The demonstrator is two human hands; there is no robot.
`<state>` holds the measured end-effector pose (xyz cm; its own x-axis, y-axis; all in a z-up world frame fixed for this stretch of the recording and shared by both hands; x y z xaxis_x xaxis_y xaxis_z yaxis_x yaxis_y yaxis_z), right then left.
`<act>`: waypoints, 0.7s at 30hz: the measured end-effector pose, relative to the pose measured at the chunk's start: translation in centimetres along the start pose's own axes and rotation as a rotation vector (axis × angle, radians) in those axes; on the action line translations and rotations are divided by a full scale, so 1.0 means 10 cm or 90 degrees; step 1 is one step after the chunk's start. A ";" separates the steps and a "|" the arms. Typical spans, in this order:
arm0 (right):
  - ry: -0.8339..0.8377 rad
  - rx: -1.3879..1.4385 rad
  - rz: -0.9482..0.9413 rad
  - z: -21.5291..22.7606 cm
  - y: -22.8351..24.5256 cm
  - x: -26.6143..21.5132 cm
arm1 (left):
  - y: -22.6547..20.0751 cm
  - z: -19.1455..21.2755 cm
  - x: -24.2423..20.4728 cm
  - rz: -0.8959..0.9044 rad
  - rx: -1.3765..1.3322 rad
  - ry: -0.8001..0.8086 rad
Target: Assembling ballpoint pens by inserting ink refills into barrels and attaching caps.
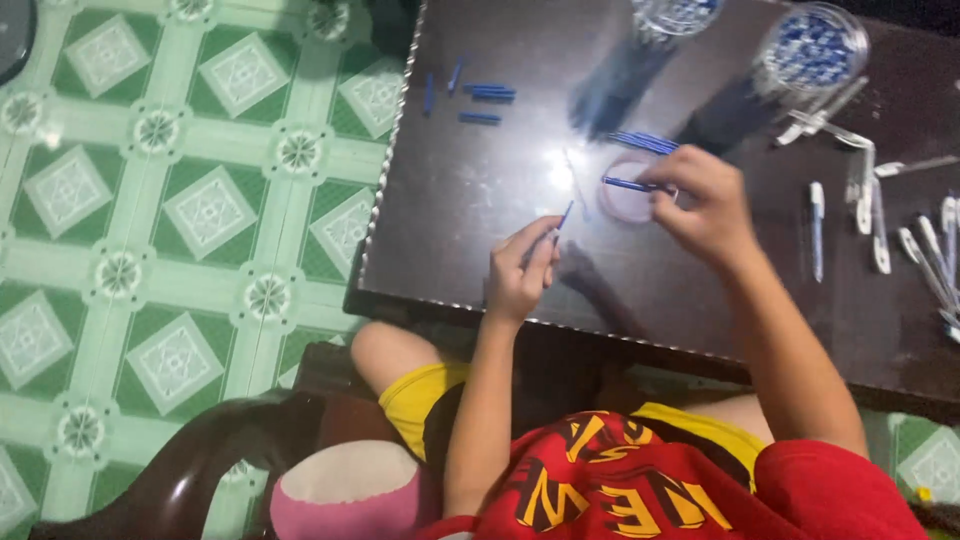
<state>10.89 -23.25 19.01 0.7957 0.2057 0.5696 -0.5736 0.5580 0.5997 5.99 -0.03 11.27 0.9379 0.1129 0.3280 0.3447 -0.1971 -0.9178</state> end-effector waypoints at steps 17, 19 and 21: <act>0.070 -0.010 0.149 1.34 1.70 -0.15 | -1.82 -0.76 -0.27 -0.323 0.263 0.389; 0.059 -0.013 0.170 1.37 1.83 -0.16 | -1.90 -0.79 -0.29 -0.328 0.246 0.399; 0.048 -0.015 0.192 1.40 1.94 -0.17 | -1.98 -0.83 -0.32 -0.351 0.226 0.409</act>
<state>-4.34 -23.98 37.55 0.6033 0.4234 0.6758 -0.7819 0.4810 0.3966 -3.49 -4.56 30.27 0.5230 -0.4818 0.7031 0.8168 0.0476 -0.5749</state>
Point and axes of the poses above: each hand's wrist, its own x-axis towards the middle knuckle, its own z-axis out of the back of the hand, y = z × x, the point moved 9 cm from there along x, towards the middle knuckle, and after that the axes turned 7 degrees about -y, right-handed, at the moved point
